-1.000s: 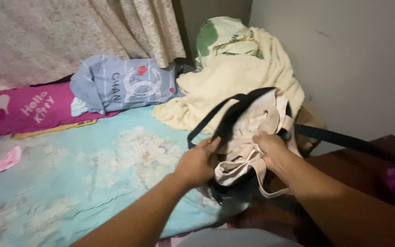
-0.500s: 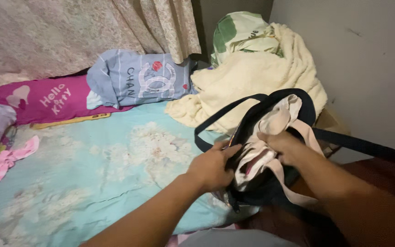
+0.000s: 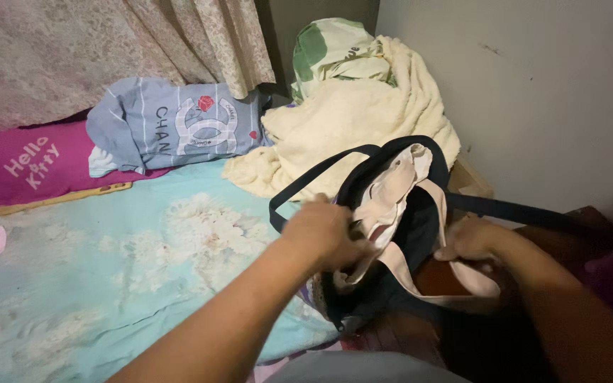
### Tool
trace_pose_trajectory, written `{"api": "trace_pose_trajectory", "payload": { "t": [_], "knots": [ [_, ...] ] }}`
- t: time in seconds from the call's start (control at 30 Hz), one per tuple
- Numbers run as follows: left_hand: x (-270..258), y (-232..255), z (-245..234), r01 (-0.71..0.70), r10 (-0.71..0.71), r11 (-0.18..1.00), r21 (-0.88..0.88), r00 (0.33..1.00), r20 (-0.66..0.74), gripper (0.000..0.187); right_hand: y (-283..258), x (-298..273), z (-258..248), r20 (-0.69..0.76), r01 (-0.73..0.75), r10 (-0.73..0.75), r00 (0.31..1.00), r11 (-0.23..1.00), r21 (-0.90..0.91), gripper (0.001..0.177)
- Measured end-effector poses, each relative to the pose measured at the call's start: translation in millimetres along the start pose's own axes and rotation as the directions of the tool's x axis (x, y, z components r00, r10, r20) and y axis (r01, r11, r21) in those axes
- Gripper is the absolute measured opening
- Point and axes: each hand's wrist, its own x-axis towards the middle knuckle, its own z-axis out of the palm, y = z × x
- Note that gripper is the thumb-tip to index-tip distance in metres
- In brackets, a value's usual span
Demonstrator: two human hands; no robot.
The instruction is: The person packs several items into multiple bags. They place a small pouch and a cloth into a beige tote, then put a wallet into a pink Hello Kitty bag, and finally place a small patterned pouch into a blue tote. The person handles the bags and items by hand throughout.
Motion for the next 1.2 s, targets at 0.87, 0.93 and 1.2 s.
{"api": "trace_pose_trajectory", "payload": {
  "t": [0.87,0.93,1.2],
  "knots": [
    [41,-10,131,-0.133,0.158,0.975,-0.179,0.978,0.134,0.033,-107,-9,-41,-0.224,0.278,-0.171,0.960,0.689,0.669,0.034],
    [49,-14,134,-0.162,0.184,0.974,-0.158,0.973,0.137,0.036,-103,-30,-61,-0.347,0.319,-0.081,0.934,0.624,0.713,0.025],
    [57,-14,128,0.016,0.030,0.960,-0.280,0.987,0.161,0.069,-47,-88,-75,-0.296,0.013,0.141,0.945,0.886,0.463,0.044]
  ]
}}
